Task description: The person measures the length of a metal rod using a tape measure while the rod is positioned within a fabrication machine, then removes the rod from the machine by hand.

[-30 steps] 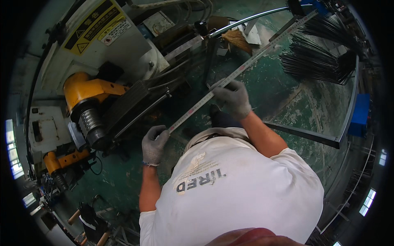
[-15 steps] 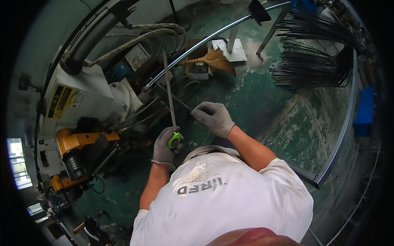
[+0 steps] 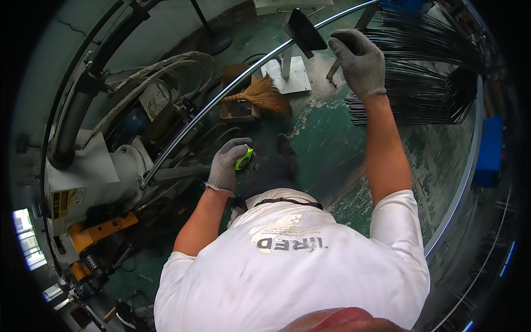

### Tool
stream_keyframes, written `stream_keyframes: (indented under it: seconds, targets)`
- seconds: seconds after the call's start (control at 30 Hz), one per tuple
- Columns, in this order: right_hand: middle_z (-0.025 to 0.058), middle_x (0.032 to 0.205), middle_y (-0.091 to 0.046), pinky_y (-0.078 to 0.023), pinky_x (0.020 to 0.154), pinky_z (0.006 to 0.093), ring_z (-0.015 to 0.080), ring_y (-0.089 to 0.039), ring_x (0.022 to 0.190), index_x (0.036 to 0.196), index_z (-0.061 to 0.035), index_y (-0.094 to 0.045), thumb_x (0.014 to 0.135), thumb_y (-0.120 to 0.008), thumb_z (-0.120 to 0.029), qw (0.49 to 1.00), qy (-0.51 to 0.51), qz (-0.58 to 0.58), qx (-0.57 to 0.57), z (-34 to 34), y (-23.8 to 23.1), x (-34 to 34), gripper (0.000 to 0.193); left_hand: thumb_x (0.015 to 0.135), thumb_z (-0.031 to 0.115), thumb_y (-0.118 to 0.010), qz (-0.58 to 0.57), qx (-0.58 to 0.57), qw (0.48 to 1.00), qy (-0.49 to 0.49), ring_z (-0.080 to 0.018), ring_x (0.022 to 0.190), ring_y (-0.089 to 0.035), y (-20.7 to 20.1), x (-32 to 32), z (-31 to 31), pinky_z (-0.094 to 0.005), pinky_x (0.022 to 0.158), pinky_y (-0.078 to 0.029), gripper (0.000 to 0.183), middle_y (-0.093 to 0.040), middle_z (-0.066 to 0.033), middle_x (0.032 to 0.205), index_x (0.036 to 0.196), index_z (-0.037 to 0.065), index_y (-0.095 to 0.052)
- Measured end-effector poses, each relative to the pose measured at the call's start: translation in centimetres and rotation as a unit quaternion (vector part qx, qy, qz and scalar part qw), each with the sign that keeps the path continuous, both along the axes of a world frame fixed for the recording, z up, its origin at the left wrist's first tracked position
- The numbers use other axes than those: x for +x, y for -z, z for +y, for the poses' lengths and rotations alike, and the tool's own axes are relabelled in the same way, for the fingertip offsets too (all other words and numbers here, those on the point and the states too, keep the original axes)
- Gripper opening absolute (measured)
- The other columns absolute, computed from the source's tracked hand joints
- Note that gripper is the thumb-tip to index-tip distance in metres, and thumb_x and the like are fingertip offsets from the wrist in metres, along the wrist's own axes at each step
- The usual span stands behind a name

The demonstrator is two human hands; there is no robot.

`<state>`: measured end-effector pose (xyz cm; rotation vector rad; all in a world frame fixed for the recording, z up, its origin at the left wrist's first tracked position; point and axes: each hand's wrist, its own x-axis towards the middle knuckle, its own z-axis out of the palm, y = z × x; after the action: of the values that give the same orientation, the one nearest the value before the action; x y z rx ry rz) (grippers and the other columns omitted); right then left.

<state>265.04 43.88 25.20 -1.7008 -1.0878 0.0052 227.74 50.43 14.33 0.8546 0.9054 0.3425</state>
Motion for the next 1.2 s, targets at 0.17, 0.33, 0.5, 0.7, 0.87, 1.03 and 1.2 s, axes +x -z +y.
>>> stream_keyframes:
  seconds: [0.17,0.33,0.5,0.7,0.87,1.03,1.2]
  targets:
    - [0.011,0.119,-0.077,-0.059,0.096,0.0405,0.0295,-0.073,0.117,0.113,-0.0162,-0.079,0.096,-0.073,-0.02,0.961,-0.098,-0.215,-0.145,10.6,-4.6,8.4,0.018,0.096,0.018,-0.064,-0.061,-0.007,0.998,-0.01,-0.0211,0.093,-0.073,1.5,12.3,5.0,-0.0325,0.077,-0.06,0.044,-0.078,-0.0152,0.11,0.136,0.0,-0.068]
    - [0.016,0.119,-0.079,-0.063,0.092,0.0442,0.0352,-0.077,0.106,0.124,-0.0104,-0.078,0.098,-0.075,-0.019,0.822,-0.172,-0.414,-0.352,20.8,-0.3,13.8,0.028,0.096,0.02,-0.063,-0.013,-0.001,1.0,-0.001,-0.0221,0.102,-0.073,-0.5,21.0,5.2,-0.0328,0.092,-0.058,0.048,-0.079,-0.0168,0.117,0.138,-0.004,-0.067]
    - [0.0208,0.108,-0.08,-0.063,0.091,0.0462,0.0392,-0.077,0.104,0.112,-0.0053,-0.082,0.085,-0.081,-0.011,0.671,-0.389,-0.388,-0.498,26.4,3.5,14.2,0.027,0.09,0.011,-0.072,0.028,0.196,0.98,0.009,-0.0244,0.111,-0.074,1.9,24.6,7.4,-0.0338,0.093,-0.06,0.048,-0.078,-0.0157,0.122,0.136,-0.001,-0.069]
    - [0.0229,0.106,-0.078,-0.061,0.088,0.0491,0.0421,-0.075,0.101,0.109,-0.0049,-0.082,0.091,-0.075,-0.021,0.673,-0.502,-0.293,-0.457,26.9,5.6,16.1,0.025,0.068,-0.004,-0.089,0.121,0.264,0.95,-0.111,-0.0321,0.122,-0.073,2.5,29.0,7.2,-0.0398,0.103,-0.061,0.072,-0.073,-0.0169,0.135,0.137,0.004,-0.07]
    - [0.0233,0.106,-0.079,-0.062,0.088,0.0477,0.0416,-0.076,0.102,0.11,-0.0061,-0.083,0.094,-0.074,-0.03,0.661,-0.541,-0.306,-0.42,26.9,6.7,16.3,0.03,0.077,-0.008,-0.08,0.329,0.469,0.819,-0.041,-0.0307,0.12,-0.074,1.3,30.7,5.5,-0.0374,0.102,-0.062,0.067,-0.073,-0.0148,0.135,0.141,0.006,-0.069]
    - [0.0196,0.107,-0.08,-0.061,0.091,0.048,0.0419,-0.076,0.103,0.109,-0.0087,-0.084,0.094,-0.074,-0.03,0.683,-0.57,-0.229,-0.394,27.5,7.6,17.3,0.028,0.085,-0.009,-0.076,0.164,0.165,0.947,-0.223,-0.0289,0.119,-0.074,-0.1,32.5,5.5,-0.036,0.101,-0.062,0.062,-0.072,-0.0139,0.136,0.144,0.008,-0.068]
    - [0.0156,0.106,-0.081,-0.059,0.092,0.0443,0.034,-0.077,0.098,0.113,-0.0103,-0.084,0.095,-0.076,-0.042,0.687,-0.64,-0.111,-0.327,28.4,10.1,18.9,0.037,0.083,-0.008,-0.08,0.178,0.245,0.937,-0.173,-0.0212,0.112,-0.075,1.7,31.4,5.8,-0.0336,0.095,-0.065,0.067,-0.074,-0.0098,0.132,0.147,0.006,-0.065]
